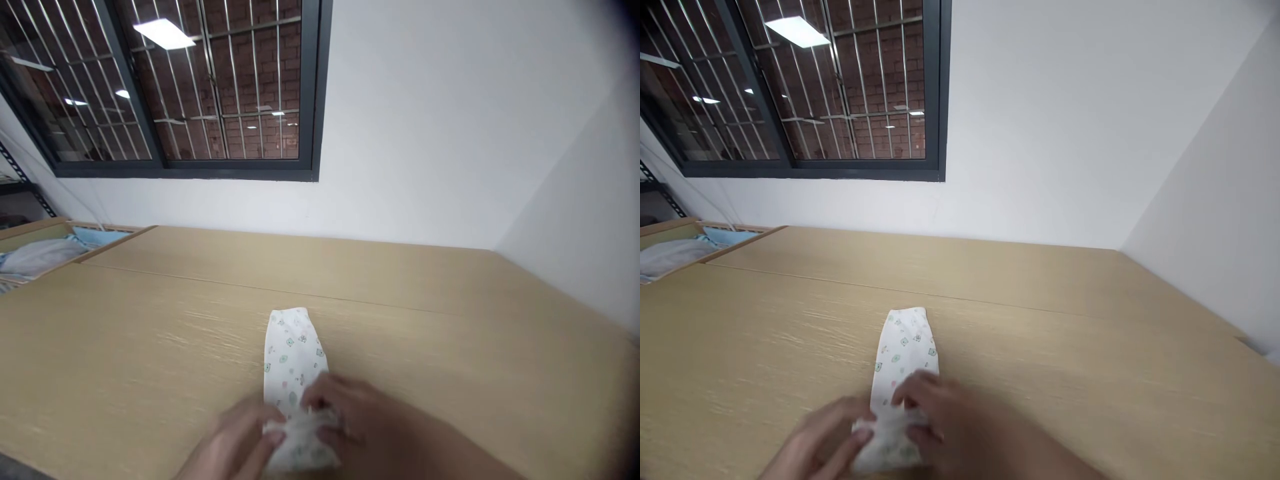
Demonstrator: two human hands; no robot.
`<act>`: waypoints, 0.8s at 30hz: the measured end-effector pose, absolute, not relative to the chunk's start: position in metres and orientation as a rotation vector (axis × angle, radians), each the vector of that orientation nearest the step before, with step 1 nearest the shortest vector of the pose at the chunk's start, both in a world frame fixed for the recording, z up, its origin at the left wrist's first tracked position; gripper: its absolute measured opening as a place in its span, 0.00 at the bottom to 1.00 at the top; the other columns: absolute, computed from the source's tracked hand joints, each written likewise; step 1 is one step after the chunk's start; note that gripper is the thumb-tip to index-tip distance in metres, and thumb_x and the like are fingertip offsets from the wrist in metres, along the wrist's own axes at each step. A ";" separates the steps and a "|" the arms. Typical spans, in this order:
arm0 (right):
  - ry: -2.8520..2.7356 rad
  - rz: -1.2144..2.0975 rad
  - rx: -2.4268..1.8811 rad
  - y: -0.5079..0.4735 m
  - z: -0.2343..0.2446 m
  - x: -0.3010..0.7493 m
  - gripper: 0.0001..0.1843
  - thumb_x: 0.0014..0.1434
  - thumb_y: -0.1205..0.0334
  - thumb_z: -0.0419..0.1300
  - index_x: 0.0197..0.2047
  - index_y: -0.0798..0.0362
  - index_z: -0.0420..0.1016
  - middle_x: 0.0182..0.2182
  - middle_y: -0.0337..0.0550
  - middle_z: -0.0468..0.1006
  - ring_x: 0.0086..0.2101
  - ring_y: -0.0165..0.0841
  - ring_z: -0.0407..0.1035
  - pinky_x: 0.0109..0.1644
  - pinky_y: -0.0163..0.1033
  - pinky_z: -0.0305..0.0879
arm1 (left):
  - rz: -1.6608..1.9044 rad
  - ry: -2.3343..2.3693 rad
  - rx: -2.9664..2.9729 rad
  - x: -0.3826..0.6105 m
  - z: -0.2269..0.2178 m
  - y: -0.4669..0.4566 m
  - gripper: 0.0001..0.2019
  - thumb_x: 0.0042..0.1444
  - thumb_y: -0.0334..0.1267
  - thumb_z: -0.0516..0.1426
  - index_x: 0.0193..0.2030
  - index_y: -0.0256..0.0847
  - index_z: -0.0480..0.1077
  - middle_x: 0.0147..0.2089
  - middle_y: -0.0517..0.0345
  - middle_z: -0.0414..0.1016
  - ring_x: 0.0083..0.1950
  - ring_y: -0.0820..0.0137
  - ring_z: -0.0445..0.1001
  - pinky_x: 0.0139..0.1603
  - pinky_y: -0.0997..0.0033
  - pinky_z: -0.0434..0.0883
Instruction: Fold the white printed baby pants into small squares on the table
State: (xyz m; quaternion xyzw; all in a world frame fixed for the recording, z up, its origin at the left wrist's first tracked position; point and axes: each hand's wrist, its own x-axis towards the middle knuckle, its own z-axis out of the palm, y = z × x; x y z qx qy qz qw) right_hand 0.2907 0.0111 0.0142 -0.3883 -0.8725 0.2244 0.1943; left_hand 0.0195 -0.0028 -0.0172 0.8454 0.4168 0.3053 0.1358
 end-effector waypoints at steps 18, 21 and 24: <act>-1.843 0.716 -1.282 0.204 -0.063 0.254 0.10 0.60 0.72 0.57 0.44 0.52 0.73 0.42 0.45 0.80 0.45 0.36 0.75 0.52 0.43 0.69 | 0.799 1.751 2.435 0.066 -0.040 0.182 0.10 0.66 0.32 0.50 0.41 0.37 0.73 0.42 0.48 0.77 0.46 0.61 0.75 0.50 0.61 0.69; -1.889 0.667 -1.274 0.199 -0.058 0.256 0.11 0.62 0.70 0.56 0.46 0.53 0.74 0.45 0.47 0.80 0.49 0.38 0.74 0.56 0.45 0.68 | 0.853 1.747 2.481 0.070 -0.037 0.157 0.14 0.67 0.34 0.49 0.53 0.34 0.70 0.53 0.41 0.74 0.55 0.55 0.72 0.57 0.53 0.69; -1.952 0.563 -1.251 0.184 -0.042 0.253 0.16 0.65 0.65 0.55 0.56 0.55 0.72 0.55 0.54 0.76 0.58 0.42 0.67 0.65 0.52 0.60 | 0.878 1.590 2.632 0.074 -0.051 0.105 0.19 0.68 0.40 0.49 0.61 0.37 0.66 0.61 0.43 0.71 0.60 0.55 0.70 0.61 0.52 0.69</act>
